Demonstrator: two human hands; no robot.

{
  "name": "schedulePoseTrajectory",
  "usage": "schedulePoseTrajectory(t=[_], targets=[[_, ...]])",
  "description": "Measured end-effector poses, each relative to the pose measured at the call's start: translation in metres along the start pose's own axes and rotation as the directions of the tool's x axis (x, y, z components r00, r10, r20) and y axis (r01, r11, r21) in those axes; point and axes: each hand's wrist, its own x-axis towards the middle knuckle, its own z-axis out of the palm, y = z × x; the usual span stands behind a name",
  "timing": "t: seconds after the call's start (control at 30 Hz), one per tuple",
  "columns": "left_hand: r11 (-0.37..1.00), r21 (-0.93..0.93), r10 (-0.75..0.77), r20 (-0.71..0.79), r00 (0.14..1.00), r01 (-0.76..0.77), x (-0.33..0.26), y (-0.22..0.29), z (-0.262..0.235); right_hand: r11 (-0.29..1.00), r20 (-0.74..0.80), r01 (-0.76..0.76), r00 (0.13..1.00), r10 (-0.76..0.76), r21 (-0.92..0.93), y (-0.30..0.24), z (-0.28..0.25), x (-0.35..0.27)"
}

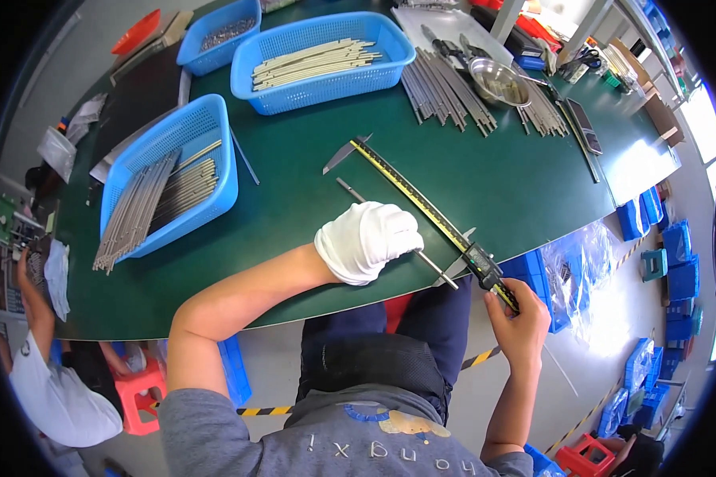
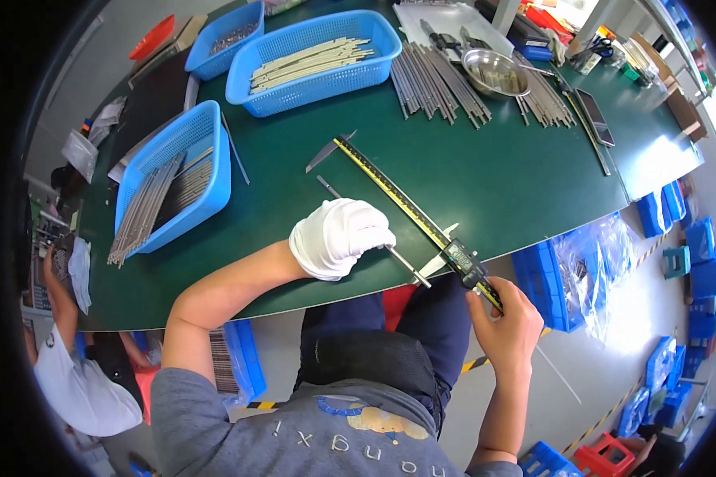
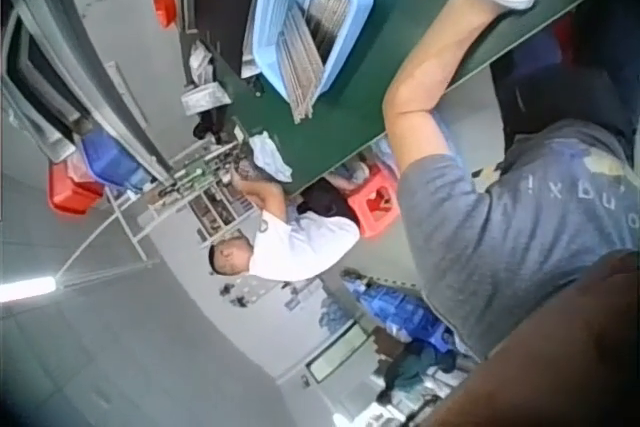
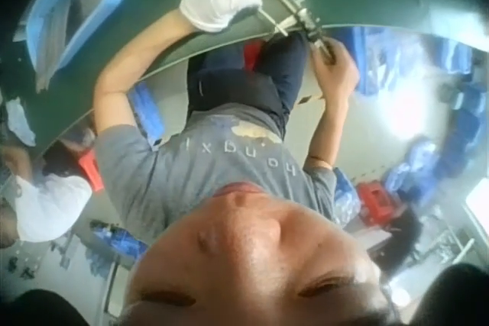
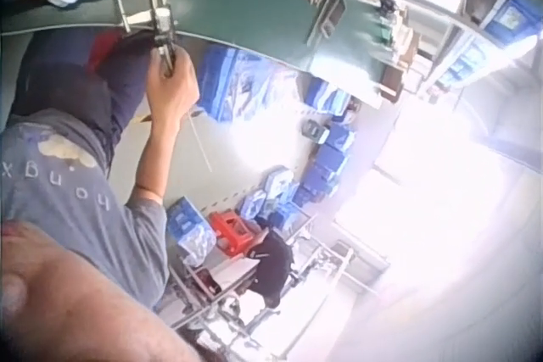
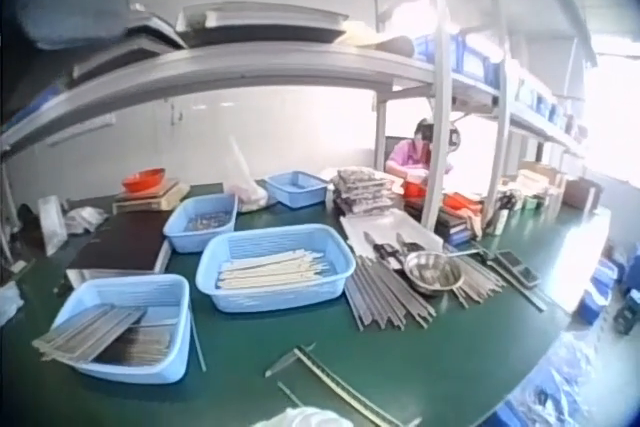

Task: Measuring the length of metal rods using a digital caliper.

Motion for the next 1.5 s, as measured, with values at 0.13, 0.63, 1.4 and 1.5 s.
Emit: schedulePoseTrajectory(t=[0.13,0.63,1.4,1.5], targets=[[0.995,-0.061,-0.074,0.016,0.997,0.075,-0.005,-0.003,0.005,0.999,0.054,-0.041,0.998,0.041,0.013,0.000,-0.002,0.001],[0.949,-0.171,-0.279,-0.066,0.958,0.265,-0.007,-0.002,0.007,0.995,0.053,0.078,0.996,-0.074,-0.069,0.008,-0.005,-0.014],[0.934,-0.123,-0.336,0.025,0.942,0.336,-0.009,-0.004,-0.004,0.997,0.104,0.075,0.992,-0.072,-0.025,0.005,-0.011,-0.014],[0.938,-0.109,-0.329,0.025,0.944,0.329,-0.009,-0.002,-0.004,0.996,0.110,0.075,0.991,-0.071,-0.039,0.007,-0.012,-0.013]])
